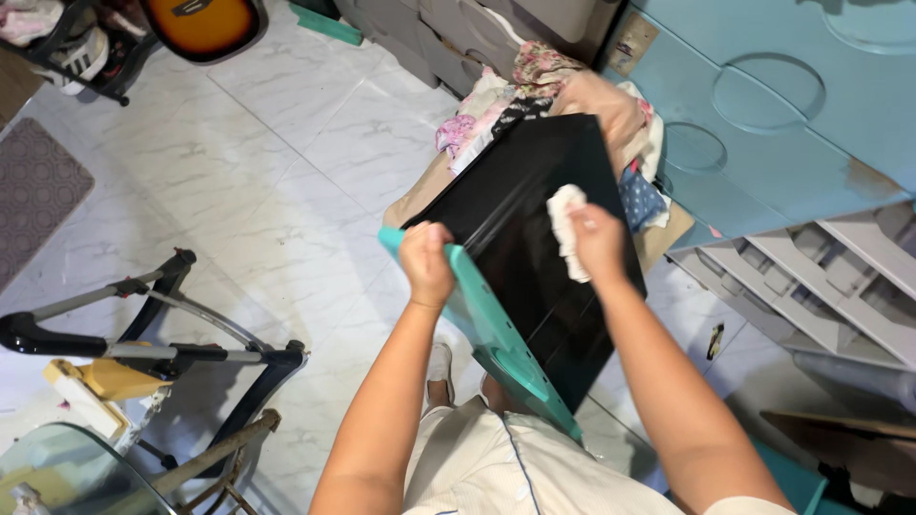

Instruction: The person removes clothes from a teal drawer, wipes the interior and exterior with a cloth, and places the drawer back into the cabinet. They then pick up a pink garment and place it on a wooden board.

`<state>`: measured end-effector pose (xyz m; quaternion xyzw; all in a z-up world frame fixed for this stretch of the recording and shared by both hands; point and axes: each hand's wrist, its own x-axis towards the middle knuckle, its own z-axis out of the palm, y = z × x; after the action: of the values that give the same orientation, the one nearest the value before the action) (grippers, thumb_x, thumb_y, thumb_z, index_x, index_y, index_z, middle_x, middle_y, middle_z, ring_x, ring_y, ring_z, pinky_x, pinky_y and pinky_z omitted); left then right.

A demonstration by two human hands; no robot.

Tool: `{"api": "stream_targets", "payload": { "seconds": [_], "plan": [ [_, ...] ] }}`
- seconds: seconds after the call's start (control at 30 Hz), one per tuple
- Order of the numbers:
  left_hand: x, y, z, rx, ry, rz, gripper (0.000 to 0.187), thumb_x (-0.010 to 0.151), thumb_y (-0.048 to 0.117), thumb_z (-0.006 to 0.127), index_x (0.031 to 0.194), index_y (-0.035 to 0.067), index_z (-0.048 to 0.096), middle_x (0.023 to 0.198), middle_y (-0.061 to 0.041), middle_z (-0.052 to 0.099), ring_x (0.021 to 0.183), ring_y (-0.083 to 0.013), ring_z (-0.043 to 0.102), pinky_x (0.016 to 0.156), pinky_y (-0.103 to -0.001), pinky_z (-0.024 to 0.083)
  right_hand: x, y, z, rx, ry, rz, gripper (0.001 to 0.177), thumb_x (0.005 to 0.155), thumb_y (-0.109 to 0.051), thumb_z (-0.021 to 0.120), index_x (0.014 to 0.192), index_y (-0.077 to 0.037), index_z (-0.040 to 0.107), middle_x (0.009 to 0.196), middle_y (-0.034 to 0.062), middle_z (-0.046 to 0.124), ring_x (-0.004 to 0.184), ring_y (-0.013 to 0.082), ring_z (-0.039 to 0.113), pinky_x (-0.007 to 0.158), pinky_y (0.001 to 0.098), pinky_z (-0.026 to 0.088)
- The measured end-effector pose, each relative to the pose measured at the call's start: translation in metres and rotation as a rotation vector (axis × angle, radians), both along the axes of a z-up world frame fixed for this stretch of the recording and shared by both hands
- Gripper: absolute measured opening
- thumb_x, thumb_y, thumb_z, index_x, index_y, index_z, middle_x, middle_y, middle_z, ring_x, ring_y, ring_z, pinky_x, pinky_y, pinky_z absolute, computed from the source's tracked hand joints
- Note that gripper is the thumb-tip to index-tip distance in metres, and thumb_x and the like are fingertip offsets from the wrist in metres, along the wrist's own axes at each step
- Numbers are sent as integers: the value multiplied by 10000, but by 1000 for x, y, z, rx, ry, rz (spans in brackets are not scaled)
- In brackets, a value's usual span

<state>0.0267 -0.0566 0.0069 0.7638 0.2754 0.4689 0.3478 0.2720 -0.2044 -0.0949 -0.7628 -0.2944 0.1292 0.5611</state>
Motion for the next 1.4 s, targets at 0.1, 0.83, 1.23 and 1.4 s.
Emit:
{"api": "stream_targets", "payload": {
  "seconds": [0.1,0.83,1.23,1.4],
  "plan": [
    [19,-21,41,114,-2,-155,397,1008,278,430,678,82,529,681,-100,537,682,-306,504,701,-423,365,25,-37,24,23,51,-156,149,1026,-129,659,1032,3,729,859,48,725,770,95,622,717,277,498],
    [-27,-1,-15,-595,148,-804,863,994,189,549,1648,14,14,1737,-201,95,1612,-294,93,1263,-346,130,-129,-41,69,-233,-483,-164,460,1041,-18,486,1495,44,532,1558,268,452,1462,473,418,1238,509,336],
    [-34,-19,-47,-366,230,-696,789,1074,347,454,1665,42,29,1758,-193,58,1637,-335,-15,1280,-479,8,-173,12,105,-75,-580,150,212,909,40,582,1083,26,702,1333,164,640,1283,401,575,1023,466,497],
    [-22,-16,-43,-448,310,-621,779,1039,407,457,1663,166,58,1745,-164,80,1624,-325,26,1207,-622,-25,-221,-39,97,-203,-487,289,113,854,46,585,896,0,680,1294,153,675,1173,338,648,959,415,549]
  ]
}}
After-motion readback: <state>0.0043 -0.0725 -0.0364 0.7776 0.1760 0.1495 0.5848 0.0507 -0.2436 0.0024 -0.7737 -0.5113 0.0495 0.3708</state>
